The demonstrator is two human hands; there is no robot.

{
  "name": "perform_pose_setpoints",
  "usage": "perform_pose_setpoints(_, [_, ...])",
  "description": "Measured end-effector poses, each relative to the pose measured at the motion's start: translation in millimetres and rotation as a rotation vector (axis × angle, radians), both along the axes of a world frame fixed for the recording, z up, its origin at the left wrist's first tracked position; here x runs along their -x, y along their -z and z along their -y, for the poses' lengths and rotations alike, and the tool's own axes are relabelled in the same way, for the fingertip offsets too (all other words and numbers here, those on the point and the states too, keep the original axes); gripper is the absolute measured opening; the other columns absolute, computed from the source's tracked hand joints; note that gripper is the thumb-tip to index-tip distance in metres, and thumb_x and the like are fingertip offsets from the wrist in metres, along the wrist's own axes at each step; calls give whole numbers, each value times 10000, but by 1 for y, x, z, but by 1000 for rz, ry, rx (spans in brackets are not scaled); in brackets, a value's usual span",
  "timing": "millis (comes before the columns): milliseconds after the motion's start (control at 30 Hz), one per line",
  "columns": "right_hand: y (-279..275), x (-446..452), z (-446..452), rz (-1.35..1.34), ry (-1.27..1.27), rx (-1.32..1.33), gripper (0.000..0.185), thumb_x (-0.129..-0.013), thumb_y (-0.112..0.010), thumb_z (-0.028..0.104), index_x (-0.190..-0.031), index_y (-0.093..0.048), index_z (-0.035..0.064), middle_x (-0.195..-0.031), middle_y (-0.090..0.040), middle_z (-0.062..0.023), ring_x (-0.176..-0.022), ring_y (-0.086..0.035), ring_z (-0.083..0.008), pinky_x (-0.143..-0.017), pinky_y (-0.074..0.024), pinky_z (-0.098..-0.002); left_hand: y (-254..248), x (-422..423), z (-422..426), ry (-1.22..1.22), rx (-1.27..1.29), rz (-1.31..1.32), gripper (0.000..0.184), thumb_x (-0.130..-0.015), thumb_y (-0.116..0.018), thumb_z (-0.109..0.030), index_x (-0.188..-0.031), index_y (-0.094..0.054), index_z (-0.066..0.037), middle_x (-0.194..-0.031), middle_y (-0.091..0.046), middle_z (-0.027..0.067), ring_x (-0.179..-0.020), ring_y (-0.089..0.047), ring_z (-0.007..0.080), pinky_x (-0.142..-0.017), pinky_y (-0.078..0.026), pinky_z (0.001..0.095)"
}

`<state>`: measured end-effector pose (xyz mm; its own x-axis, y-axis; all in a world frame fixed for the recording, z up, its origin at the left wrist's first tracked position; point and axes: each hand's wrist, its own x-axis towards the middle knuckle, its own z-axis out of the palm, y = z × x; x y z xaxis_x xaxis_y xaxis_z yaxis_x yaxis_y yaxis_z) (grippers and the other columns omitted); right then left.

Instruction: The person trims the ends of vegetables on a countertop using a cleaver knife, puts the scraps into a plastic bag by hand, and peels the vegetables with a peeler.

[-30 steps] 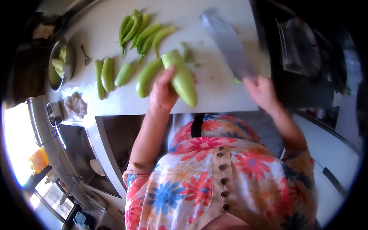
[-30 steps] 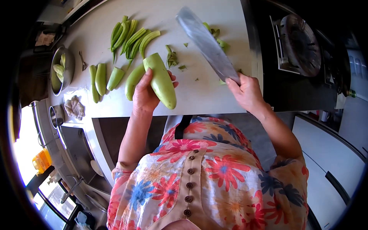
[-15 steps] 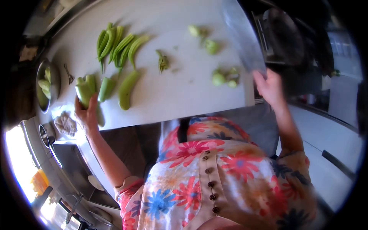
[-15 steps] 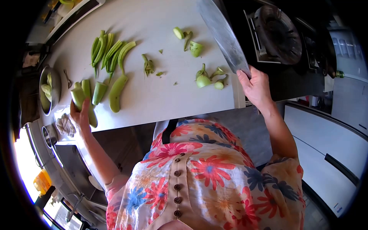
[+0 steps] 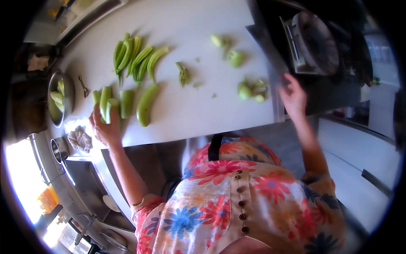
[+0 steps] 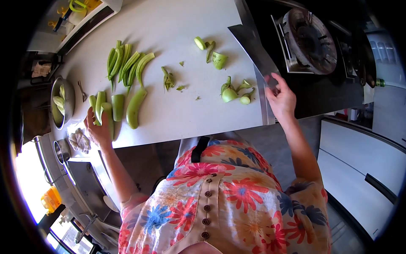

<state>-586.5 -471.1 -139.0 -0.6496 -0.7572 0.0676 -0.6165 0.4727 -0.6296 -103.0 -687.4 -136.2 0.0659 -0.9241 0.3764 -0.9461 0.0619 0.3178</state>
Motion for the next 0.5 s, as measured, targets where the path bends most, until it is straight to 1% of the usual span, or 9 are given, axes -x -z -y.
perform_pose_setpoints(33, [-2,-3,8,-47,-1,-20,439,-742,-686,128,-1165,-571,135,-594,-527,-18,-540,-510,-113,-556,-438,-262,-9,32,-8,78,37,-118,450,-735,-731,-257,-1143,-608,-114,-972,-624,88,-808,-622,169,-647,-545,330])
perform_pose_setpoints(67, [-2,-5,15,-95,-6,-43,437,-738,-689,139,-1159,-572,134,-598,-529,-20,-548,-520,-127,-563,-442,-272,-20,67,-15,134,-87,-287,358,-764,-717,-193,-1098,-628,-98,-891,-640,53,-760,-622,121,-619,-540,271])
perform_pose_setpoints(100, [0,-5,21,-118,-12,-72,434,-731,-693,183,-1148,-576,155,-658,-564,-34,-603,-561,-183,-597,-459,-310,-11,88,-15,328,-122,-325,329,-765,-717,-165,-1076,-635,-98,-867,-641,55,-725,-605,117,-600,-528,262])
perform_pose_setpoints(133, [7,-2,26,-156,-24,-63,434,-731,-694,191,-1148,-575,164,-685,-576,-39,-623,-572,-193,-606,-463,-317,-18,121,-15,395,-275,-252,349,-755,-723,-201,-1075,-639,-90,-853,-641,64,-703,-594,122,-583,-509,280])
perform_pose_setpoints(233, [20,2,36,-201,-34,-87,437,-729,-695,223,-1147,-570,200,-805,-621,-63,-723,-612,-233,-651,-481,-347,-4,187,-4,495,-427,-216,518,-767,-663,-381,-1164,-560,-64,-909,-612,179,-797,-608,315,-702,-484,403])
perform_pose_setpoints(267, [22,2,39,-232,-48,-69,433,-726,-699,224,-1138,-568,193,-821,-627,-66,-747,-614,-232,-665,-486,-346,13,200,2,507,-347,-106,515,-753,-672,-362,-1183,-563,-102,-831,-616,126,-745,-602,279,-692,-480,379])
perform_pose_setpoints(333, [23,2,44,-249,-59,-130,434,-724,-702,226,-1136,-568,195,-856,-636,-60,-775,-619,-234,-674,-490,-348,18,215,10,534,-375,-18,486,-744,-630,-232,-1205,-540,-109,-854,-612,137,-798,-605,302,-721,-482,394])
perform_pose_setpoints(433, [17,4,47,-248,-135,-176,432,-746,-681,204,-1158,-553,185,-927,-643,-56,-824,-623,-259,-708,-491,-363,6,230,24,546,-368,-91,493,-709,-559,-95,-1201,-540,-121,-939,-602,148,-862,-601,311,-758,-484,400])
perform_pose_setpoints(500, [7,1,49,-257,-199,-230,430,-756,-670,196,-1167,-548,178,-955,-642,-57,-849,-622,-266,-730,-491,-367,-8,252,35,675,-346,-150,550,-694,-513,-30,-1226,-534,-166,-1089,-561,161,-932,-585,318,-798,-484,395])
